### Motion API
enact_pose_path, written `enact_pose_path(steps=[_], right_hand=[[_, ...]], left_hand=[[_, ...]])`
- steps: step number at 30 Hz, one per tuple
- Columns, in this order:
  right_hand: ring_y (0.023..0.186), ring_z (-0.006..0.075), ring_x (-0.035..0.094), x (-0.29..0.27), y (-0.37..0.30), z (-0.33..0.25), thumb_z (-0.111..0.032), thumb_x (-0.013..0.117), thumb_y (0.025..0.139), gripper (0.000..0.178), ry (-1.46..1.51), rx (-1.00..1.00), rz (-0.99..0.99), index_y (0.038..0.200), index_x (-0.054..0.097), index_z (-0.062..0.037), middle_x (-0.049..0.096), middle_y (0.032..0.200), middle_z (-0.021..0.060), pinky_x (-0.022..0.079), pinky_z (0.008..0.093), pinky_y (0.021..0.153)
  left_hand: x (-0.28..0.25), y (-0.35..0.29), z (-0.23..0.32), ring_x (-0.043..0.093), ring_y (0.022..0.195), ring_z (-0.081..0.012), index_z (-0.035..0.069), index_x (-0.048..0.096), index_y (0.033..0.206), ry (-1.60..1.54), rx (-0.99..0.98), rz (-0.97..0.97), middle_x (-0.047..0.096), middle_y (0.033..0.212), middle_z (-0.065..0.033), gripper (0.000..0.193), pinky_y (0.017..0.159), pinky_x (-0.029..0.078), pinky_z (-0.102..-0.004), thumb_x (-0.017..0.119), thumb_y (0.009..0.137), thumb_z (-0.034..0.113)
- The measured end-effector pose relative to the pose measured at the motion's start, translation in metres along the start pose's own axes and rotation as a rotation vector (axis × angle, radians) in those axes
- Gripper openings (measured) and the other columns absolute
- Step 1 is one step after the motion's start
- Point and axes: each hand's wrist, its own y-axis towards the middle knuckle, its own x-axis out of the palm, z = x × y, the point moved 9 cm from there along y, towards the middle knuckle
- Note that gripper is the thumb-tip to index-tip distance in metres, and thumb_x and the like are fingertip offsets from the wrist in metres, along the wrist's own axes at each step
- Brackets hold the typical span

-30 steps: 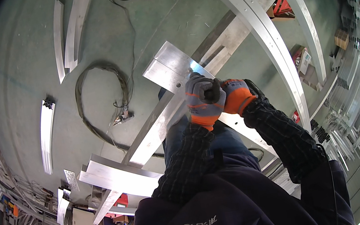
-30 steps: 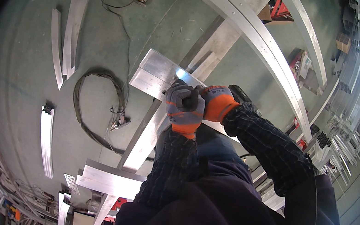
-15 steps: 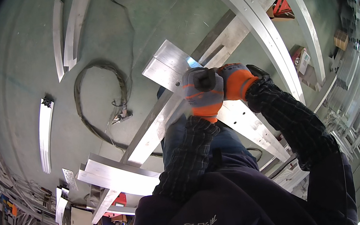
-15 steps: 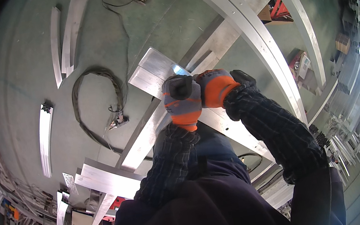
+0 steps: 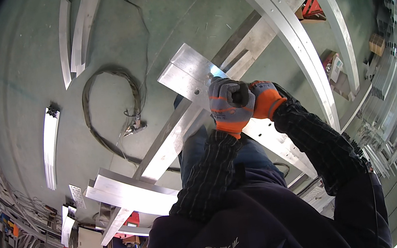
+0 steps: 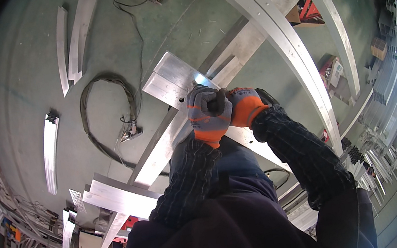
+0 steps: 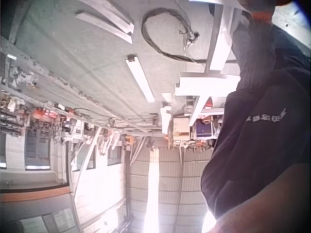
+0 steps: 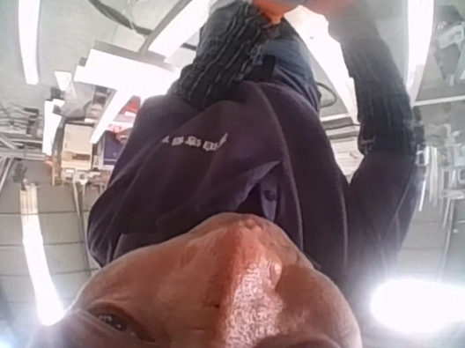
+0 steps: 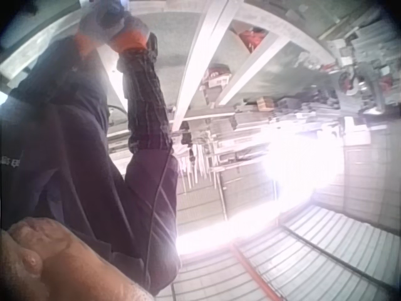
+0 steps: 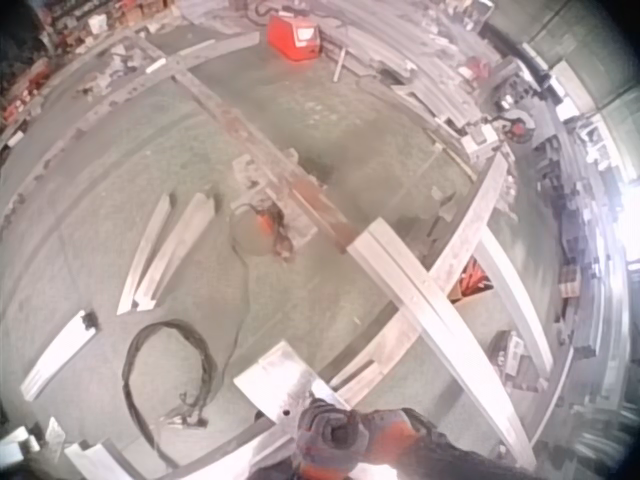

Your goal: The person uses a cordless drill to fasten screws into pre-drilled holes on long aluminum extrusion profiles laid on the floor. They repeatedly pick up screws, align the profiles, and drive the screws to join the pieces into a larger frame structure.

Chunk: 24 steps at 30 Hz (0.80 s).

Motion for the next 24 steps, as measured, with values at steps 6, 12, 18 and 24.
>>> enact_pose_path(steps=[6,12,18,24], right_hand=[[0.088,0.0383,0.07,0.004,0.001,-0.013,-0.051,0.068,0.081,0.045,-0.075,0.027,-0.027,0.099,0.07,-0.0092,0.072,0.088,0.0169,0.055,0.0456,0.076],[0.093,0.039,0.069,0.005,0.026,-0.02,-0.05,0.071,0.078,0.043,-0.102,0.043,0.025,0.098,0.071,-0.0119,0.074,0.093,0.0159,0.055,0.0468,0.08],[0.088,0.0395,0.07,-0.009,0.017,-0.018,-0.051,0.069,0.08,0.051,-0.096,0.02,-0.099,0.103,0.067,-0.0061,0.072,0.086,0.0169,0.056,0.0445,0.075],[0.084,0.0386,0.07,-0.004,0.012,-0.019,-0.052,0.07,0.078,0.047,-0.03,0.002,-0.072,0.096,0.07,-0.0084,0.072,0.085,0.0168,0.056,0.0442,0.074]], left_hand=[[-0.014,-0.005,-0.004,0.063,0.086,-0.0315,0.007,0.057,0.088,-0.025,0.022,0.031,0.065,0.089,-0.0099,0.027,0.081,0.051,-0.0401,0.074,0.07,-0.003],[-0.017,-0.003,-0.048,0.064,0.09,-0.0287,0.004,0.06,0.089,-0.148,-0.162,0.031,0.064,0.099,-0.012,0.023,0.084,0.052,-0.0372,0.076,0.073,-0.001],[-0.015,0.008,-0.022,0.064,0.09,-0.0332,0.006,0.061,0.09,-0.037,-0.135,0.016,0.065,0.093,-0.0125,0.023,0.085,0.052,-0.0422,0.077,0.073,0.002],[-0.017,0.006,-0.018,0.063,0.09,-0.0349,0.006,0.061,0.09,-0.009,-0.129,0.01,0.065,0.093,-0.0131,0.023,0.085,0.051,-0.0424,0.076,0.073,0.002]])
